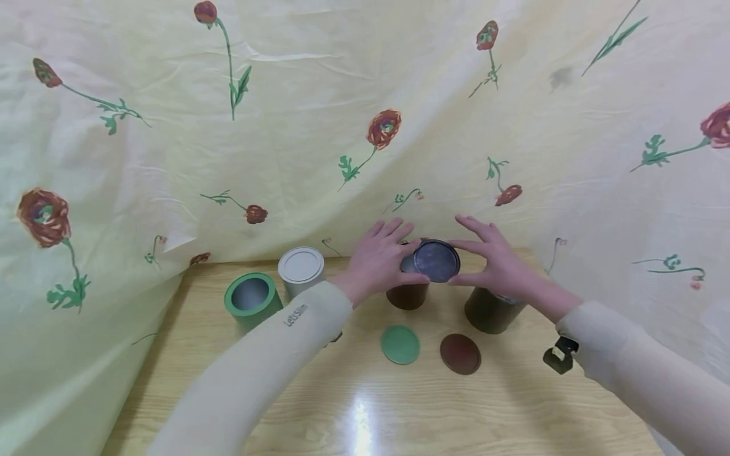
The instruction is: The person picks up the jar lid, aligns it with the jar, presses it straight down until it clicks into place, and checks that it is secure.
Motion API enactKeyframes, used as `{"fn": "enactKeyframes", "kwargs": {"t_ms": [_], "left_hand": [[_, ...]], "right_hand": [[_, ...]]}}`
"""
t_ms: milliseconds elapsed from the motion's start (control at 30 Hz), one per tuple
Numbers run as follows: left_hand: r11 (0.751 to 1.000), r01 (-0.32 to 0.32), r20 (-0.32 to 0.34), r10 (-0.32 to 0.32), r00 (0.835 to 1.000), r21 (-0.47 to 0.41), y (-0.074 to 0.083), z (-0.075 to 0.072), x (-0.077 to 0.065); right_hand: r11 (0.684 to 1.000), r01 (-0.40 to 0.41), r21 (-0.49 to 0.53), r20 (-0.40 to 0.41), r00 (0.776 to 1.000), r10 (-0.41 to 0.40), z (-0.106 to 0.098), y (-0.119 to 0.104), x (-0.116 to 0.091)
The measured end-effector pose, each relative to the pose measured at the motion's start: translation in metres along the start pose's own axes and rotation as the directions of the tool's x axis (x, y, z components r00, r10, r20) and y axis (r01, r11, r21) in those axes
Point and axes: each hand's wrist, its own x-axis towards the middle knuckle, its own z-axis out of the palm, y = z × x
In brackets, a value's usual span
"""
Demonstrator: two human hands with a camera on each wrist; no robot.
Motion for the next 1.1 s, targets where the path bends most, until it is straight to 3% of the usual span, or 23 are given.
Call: {"fn": "enactKeyframes", "kwargs": {"t_ms": [233,600,1100], "left_hand": [[1.0,-0.01,0.025,0.01,1.0,-0.003,0.012,0.005,0.013],[0.999,-0.037,0.036,0.037,0.999,0.003,0.029,0.01,0.029],[0.998,-0.054,0.077,0.055,0.995,-0.02,0.052,0.021,0.055]], "right_hand": [[0.999,-0.027,-0.033,-0.001,1.0,0.027,-0.009,0.007,-0.012],[0.996,-0.006,-0.085,-0.054,0.999,0.001,-0.015,0.022,-0.029],[0.994,-0.075,-0.086,-0.039,0.997,0.072,-0.031,0.037,-0.053]]}}
